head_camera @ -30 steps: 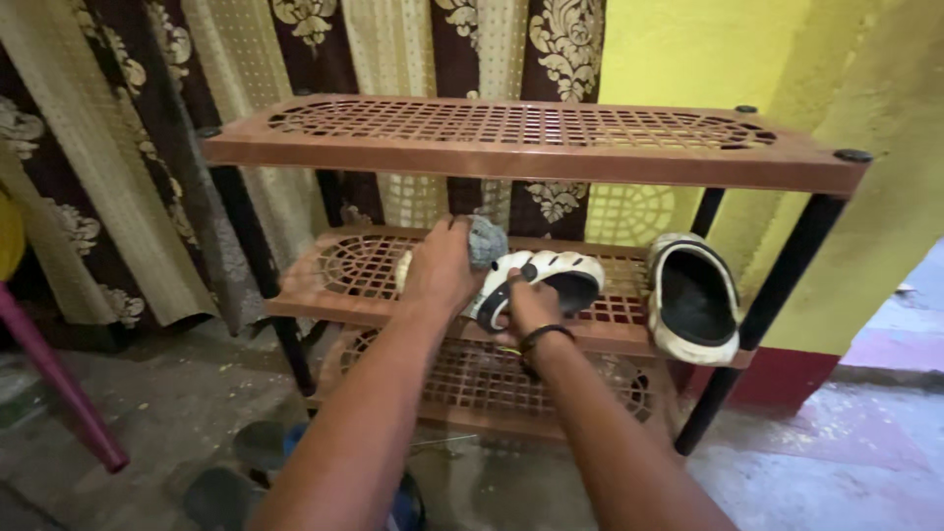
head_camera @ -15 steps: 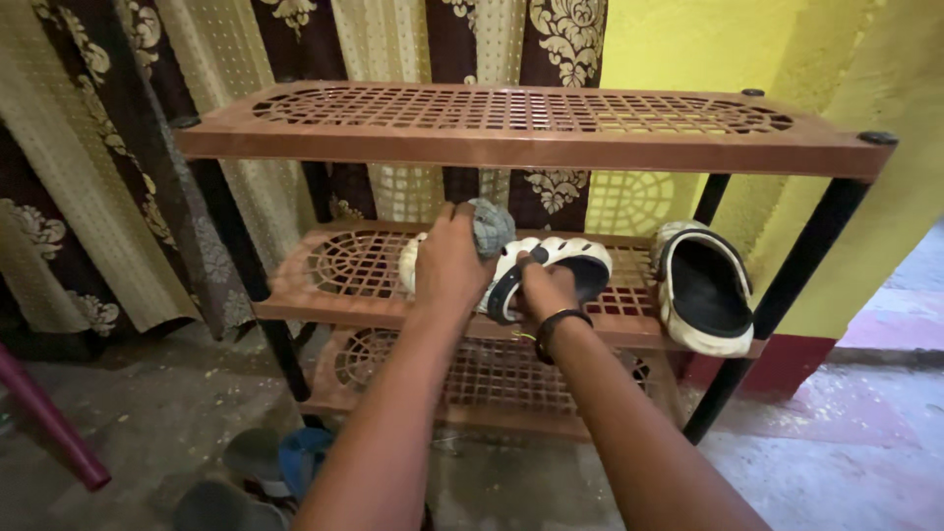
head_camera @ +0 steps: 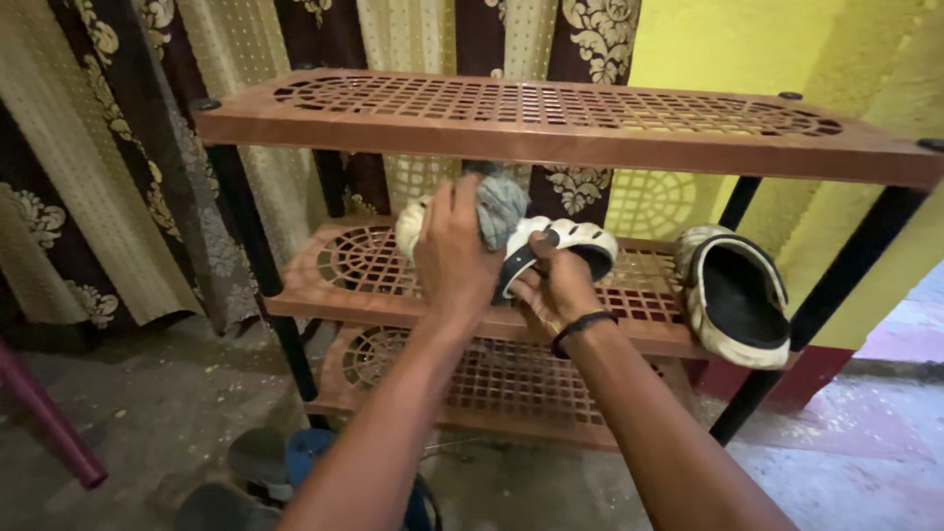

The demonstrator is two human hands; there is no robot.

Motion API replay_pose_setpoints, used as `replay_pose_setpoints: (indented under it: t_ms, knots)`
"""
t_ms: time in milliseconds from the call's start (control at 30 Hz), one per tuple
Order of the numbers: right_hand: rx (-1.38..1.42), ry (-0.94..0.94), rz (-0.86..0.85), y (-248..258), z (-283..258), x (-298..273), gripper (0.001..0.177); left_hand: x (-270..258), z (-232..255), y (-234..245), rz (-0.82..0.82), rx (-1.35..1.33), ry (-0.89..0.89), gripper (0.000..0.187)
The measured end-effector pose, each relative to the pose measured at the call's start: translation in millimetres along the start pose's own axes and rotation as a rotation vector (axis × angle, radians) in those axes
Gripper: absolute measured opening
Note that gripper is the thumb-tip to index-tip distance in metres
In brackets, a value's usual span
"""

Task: The person wipes a pair of white slip-on shoes and a blue slip-on shoe with a cloth on a brown plastic shoe rack. The person handles the shoes one at a time, wiping the exterior surfaces and placing them back on the rack.

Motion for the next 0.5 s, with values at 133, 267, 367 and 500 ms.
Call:
replay_pose_setpoints:
  t_ms: [133, 267, 367, 500]
  knots:
    - [-0.242, -0.097, 0.109, -9.4, 20.7, -8.4, 0.018, 2.4, -29.1, 0.7, -0.125, 0.153, 0.274, 0.066]
    - [-0.248, -0.076, 0.095, -9.0, 23.3, -11.4, 0.021, -2.2, -29.6, 0.3, -0.117, 0.206, 0.130, 0.050]
    - [-0.251, -0.086, 0.107, -0.8, 26.3, -10.6, 0.021, 3.1, -25.6, -2.1, -0.207, 0.250, 0.145, 0.053]
    - [-0.244, -0.025, 0.152, 1.5, 33.2, -11.4, 0.031, 0.2, -22.9, 2.1, -0.233, 0.276, 0.155, 0.062]
Point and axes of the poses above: each hand's wrist, its own x-axis towards the middle knuckle, its own y-axis out of the back of the hand, z = x × y, the point moved 2 cm from there along x, towards the middle knuckle, and after that the axes turned 6 degrees about -y, right-handed, at the moved point
